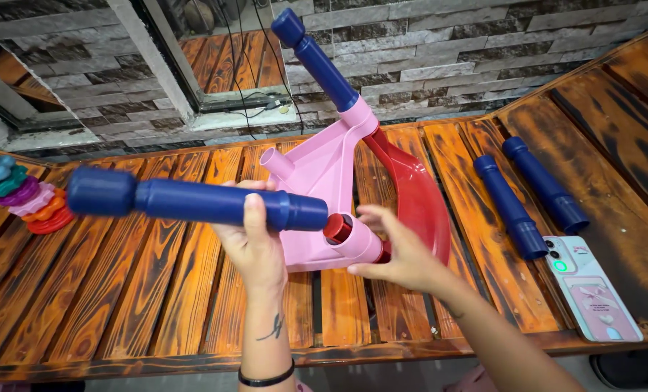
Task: The person repeatedly inserts and removes blue plastic legs into a pink plastic chair base on a wooden table. They handle the chair and legs by hand, rotating the chair and testing fit multiple times without completing a stable assembly.
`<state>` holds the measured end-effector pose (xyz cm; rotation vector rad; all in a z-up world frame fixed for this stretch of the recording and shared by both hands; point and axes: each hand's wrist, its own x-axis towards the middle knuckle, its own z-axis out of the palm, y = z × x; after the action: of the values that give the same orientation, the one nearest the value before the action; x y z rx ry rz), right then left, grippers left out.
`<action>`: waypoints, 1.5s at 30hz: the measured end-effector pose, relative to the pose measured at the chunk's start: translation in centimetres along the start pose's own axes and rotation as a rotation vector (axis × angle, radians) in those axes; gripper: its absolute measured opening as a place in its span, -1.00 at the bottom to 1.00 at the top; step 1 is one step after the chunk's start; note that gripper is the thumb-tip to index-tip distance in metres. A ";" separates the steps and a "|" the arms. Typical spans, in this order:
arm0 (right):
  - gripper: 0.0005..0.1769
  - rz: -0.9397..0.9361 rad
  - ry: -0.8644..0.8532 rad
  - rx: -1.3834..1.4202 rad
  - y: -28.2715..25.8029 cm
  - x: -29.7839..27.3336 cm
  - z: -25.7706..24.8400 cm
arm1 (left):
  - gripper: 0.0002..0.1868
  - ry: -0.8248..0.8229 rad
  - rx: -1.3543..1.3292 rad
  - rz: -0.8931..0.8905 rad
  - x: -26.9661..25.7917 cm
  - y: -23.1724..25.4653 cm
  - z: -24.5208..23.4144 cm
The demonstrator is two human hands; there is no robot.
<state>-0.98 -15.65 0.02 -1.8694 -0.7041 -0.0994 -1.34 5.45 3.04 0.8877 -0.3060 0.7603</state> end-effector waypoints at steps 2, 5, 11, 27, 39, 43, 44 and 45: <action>-0.03 0.153 -0.077 -0.037 1.0 -0.1 0.8 | -0.59 -0.048 0.042 -0.001 0.0 -0.4 -0.1; -0.14 0.144 -0.072 -0.038 1.2 -0.1 0.8 | -0.61 -0.087 0.065 -0.023 0.0 -0.9 -0.1; -0.08 0.127 -0.063 0.014 -0.5 0.1 0.7 | -0.72 -0.127 0.212 -0.105 -1.5 -3.0 1.3; -0.41 0.059 0.360 -0.158 -1.9 0.9 4.3 | -0.71 0.179 0.157 -0.240 -1.2 -1.1 5.6; -0.44 0.153 0.342 -0.223 -2.2 1.4 4.2 | -0.75 -0.303 -0.197 -0.370 0.0 -2.6 2.1; -0.44 0.144 0.319 -0.193 -2.1 1.6 3.8 | -0.74 -0.553 -0.391 -0.471 1.0 -3.3 1.2; -0.44 0.144 0.317 -0.182 -2.0 1.7 3.8 | -0.73 -0.515 -0.381 -0.465 0.9 -3.6 1.1; -0.45 0.146 0.321 -0.164 -2.0 1.8 3.8 | -0.73 -0.477 -0.373 -0.461 0.7 -3.9 1.1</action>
<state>-1.51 -11.10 0.78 -1.9945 -0.3457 -0.3638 2.02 3.37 1.81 0.7339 -0.6164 0.0490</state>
